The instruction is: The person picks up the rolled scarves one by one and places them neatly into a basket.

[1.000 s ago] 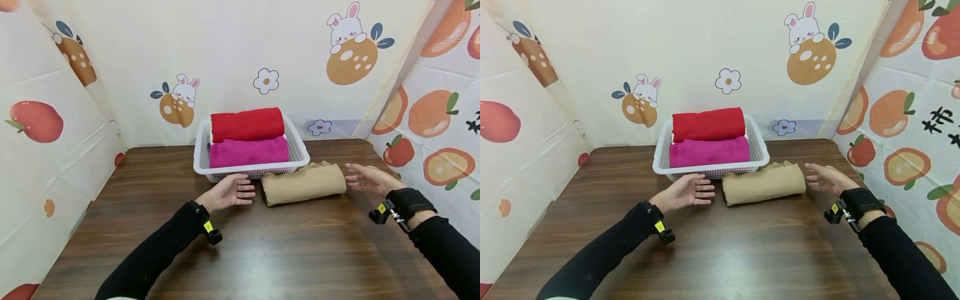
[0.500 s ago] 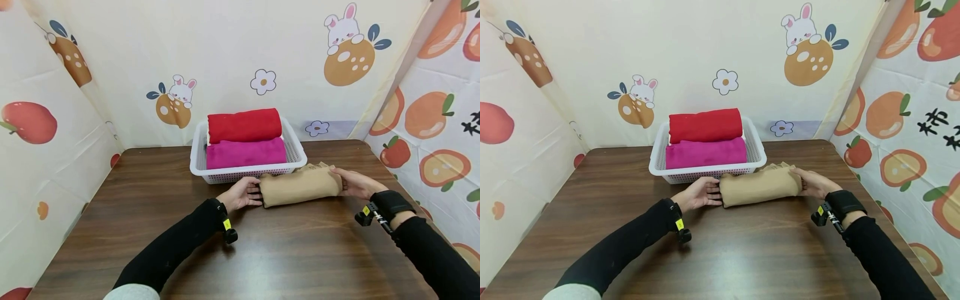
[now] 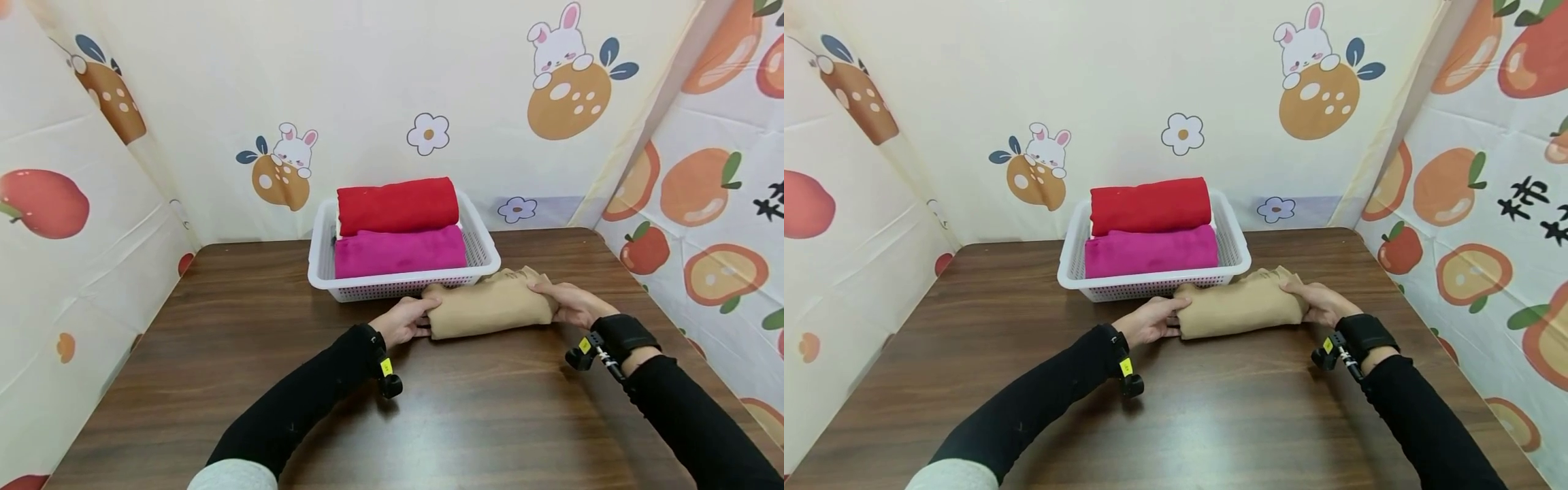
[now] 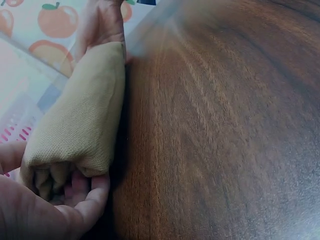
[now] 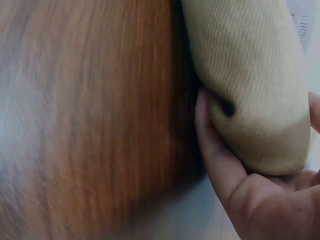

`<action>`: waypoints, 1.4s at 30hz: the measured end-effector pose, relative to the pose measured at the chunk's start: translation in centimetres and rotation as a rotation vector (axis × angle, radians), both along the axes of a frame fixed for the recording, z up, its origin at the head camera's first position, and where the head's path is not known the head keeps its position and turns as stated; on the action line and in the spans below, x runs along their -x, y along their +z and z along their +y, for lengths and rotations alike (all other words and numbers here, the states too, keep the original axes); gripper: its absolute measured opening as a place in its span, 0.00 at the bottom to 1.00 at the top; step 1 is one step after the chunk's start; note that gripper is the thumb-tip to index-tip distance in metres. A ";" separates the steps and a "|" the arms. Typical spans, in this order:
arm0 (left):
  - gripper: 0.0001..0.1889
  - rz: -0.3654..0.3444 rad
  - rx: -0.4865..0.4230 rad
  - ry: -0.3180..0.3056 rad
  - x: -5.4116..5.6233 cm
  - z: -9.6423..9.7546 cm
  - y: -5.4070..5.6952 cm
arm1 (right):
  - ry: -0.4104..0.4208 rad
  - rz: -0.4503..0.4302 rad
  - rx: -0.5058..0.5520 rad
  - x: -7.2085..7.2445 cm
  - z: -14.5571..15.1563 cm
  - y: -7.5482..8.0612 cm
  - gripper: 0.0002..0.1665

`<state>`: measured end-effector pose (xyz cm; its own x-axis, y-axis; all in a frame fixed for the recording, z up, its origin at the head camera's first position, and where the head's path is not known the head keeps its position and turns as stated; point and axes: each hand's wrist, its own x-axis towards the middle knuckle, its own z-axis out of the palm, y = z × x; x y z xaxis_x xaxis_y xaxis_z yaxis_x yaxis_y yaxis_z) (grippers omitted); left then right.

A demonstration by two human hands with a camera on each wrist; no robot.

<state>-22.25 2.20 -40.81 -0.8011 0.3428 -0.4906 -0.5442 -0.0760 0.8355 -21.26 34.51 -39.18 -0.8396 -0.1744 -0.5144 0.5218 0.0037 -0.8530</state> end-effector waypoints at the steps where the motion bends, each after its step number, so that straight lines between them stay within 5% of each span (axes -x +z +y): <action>1: 0.06 -0.001 -0.001 0.005 -0.1 0.0 -0.1 | -0.008 -0.008 0.019 -0.1 0.0 0.0 0.13; 21: 0.09 -0.031 -0.057 0.123 -1.7 -1.2 0.2 | 0.030 -0.005 0.116 -2.3 -1.3 0.8 0.13; 33: 0.09 -0.014 -0.059 0.120 -2.4 -2.9 1.6 | 0.033 0.037 0.148 -3.4 -2.9 1.9 0.16; 42: 0.05 -0.023 -0.039 0.087 -4.7 -5.4 2.5 | 0.112 0.053 0.153 -5.1 -4.4 2.2 0.16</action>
